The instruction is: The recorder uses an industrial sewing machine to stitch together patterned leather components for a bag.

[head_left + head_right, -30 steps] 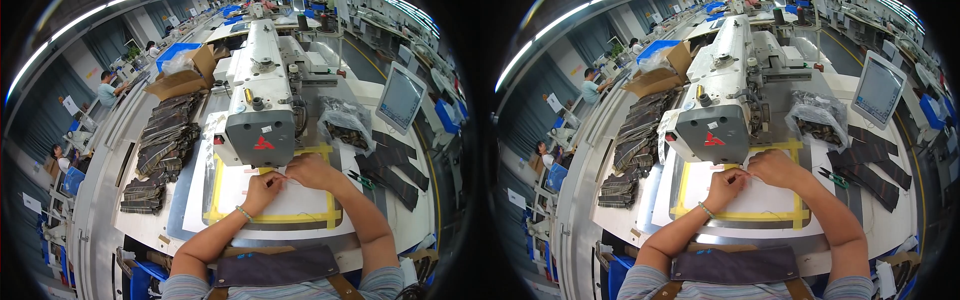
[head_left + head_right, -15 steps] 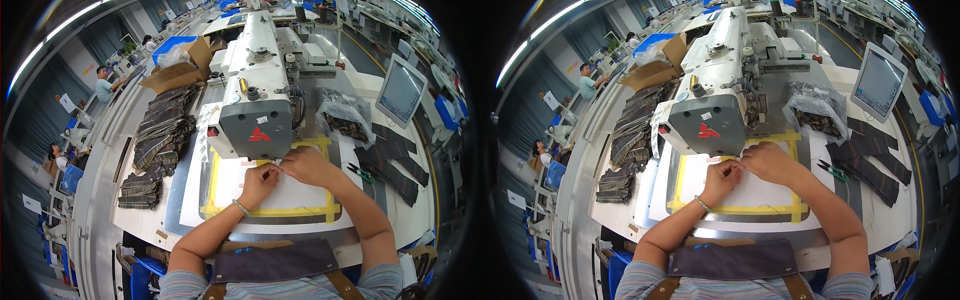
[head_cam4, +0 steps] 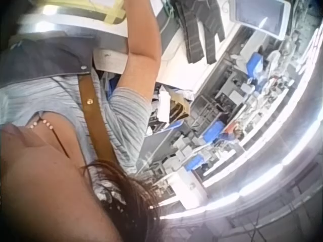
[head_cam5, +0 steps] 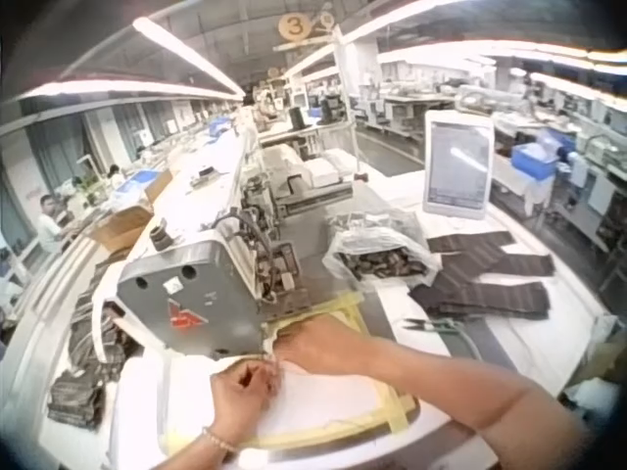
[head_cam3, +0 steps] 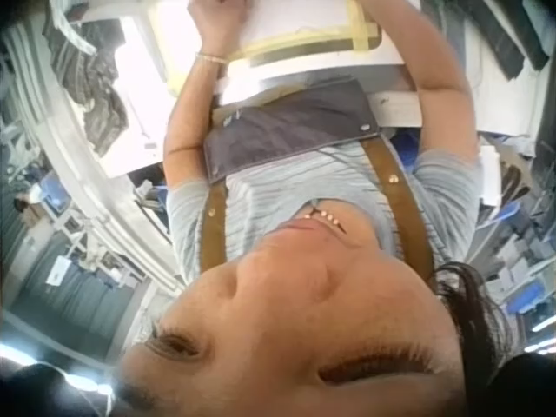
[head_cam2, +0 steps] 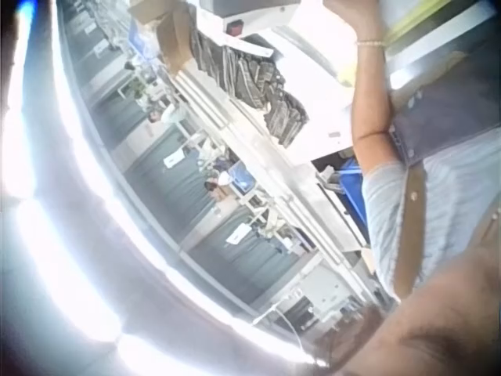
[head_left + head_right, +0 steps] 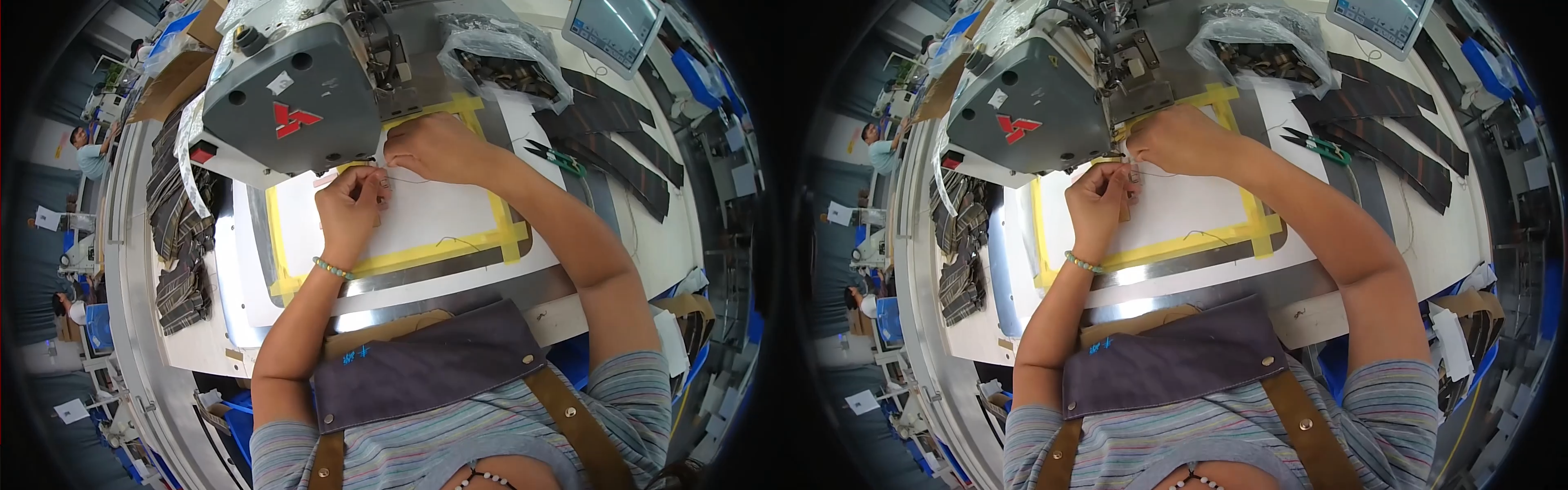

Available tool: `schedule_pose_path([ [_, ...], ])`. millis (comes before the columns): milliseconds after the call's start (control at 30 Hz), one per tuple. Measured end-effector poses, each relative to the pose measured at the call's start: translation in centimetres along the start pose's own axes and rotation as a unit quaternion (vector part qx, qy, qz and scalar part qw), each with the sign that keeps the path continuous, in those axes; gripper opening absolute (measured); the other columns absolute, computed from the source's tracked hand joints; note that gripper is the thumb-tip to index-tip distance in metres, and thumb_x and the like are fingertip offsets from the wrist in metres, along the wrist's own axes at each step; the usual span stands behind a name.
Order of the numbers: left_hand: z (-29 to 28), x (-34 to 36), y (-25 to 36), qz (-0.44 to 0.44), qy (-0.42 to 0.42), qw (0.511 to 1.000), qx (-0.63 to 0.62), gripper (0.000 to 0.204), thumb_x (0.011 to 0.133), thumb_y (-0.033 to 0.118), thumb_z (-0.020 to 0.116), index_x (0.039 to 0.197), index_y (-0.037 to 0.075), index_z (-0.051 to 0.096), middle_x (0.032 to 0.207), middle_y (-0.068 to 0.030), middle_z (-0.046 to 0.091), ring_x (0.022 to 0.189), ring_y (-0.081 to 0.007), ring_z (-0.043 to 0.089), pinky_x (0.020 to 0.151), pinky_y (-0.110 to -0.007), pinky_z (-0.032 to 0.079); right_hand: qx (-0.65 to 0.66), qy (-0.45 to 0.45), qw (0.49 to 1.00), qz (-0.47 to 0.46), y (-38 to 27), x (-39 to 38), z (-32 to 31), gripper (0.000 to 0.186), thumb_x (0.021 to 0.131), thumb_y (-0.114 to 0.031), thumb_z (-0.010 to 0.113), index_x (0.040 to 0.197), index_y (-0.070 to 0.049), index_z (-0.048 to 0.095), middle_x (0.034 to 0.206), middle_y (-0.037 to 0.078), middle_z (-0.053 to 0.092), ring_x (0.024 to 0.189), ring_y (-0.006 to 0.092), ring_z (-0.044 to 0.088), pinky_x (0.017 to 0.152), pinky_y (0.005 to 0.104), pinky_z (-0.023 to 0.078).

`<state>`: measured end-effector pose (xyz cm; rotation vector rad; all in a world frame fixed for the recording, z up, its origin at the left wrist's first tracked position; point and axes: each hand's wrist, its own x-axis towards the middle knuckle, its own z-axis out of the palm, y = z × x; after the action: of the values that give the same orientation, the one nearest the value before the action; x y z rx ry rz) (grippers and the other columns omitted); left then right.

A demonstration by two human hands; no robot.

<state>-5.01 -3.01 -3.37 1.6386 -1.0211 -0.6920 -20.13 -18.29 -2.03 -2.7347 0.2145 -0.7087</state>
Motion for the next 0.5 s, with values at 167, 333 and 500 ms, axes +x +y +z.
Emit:
schedule_pose_path([
  [167, 0.3, 0.5, -0.3, -0.004, 0.035, 0.999, 0.003, 0.013, 0.1, 0.008, 0.069, 0.101, -0.004, 0.074, 0.073, -0.0041, 0.068, 0.065, -0.0101, 0.069, 0.058, -0.028, 0.062, 0.166, 0.047, 0.973, 0.151, 1.0, -0.2, 1.9, 0.007, 0.091, -0.017, 0.07, 0.095, -0.011, 0.071, 0.086, 0.007, 0.072, 0.077, 0.0292, 0.069, 0.069, 0.0412, 0.053],
  [333, 0.6, 0.6, -1.2, 0.019, 0.057, 0.997, 0.048, 0.012, 0.098, 0.008, 0.071, 0.098, -0.003, 0.075, 0.074, -0.0037, 0.071, 0.063, -0.0082, 0.067, 0.056, -0.026, 0.059, 0.165, 0.08, 0.977, 0.109, 1.7, -0.4, 2.9, 0.01, 0.091, -0.015, 0.073, 0.097, -0.007, 0.072, 0.088, 0.007, 0.072, 0.073, 0.0259, 0.067, 0.067, 0.0375, 0.052],
  [500, 0.9, 0.6, -1.3, 0.041, 0.084, 0.992, 0.08, 0.01, 0.095, 0.009, 0.074, 0.095, -0.001, 0.077, 0.068, -0.0032, 0.072, 0.057, -0.0048, 0.062, 0.056, -0.023, 0.052, 0.156, 0.098, 0.977, 0.104, 1.5, -0.3, 3.0, 0.011, 0.091, -0.015, 0.073, 0.099, -0.008, 0.073, 0.09, 0.008, 0.073, 0.074, 0.027, 0.068, 0.068, 0.0382, 0.053],
])
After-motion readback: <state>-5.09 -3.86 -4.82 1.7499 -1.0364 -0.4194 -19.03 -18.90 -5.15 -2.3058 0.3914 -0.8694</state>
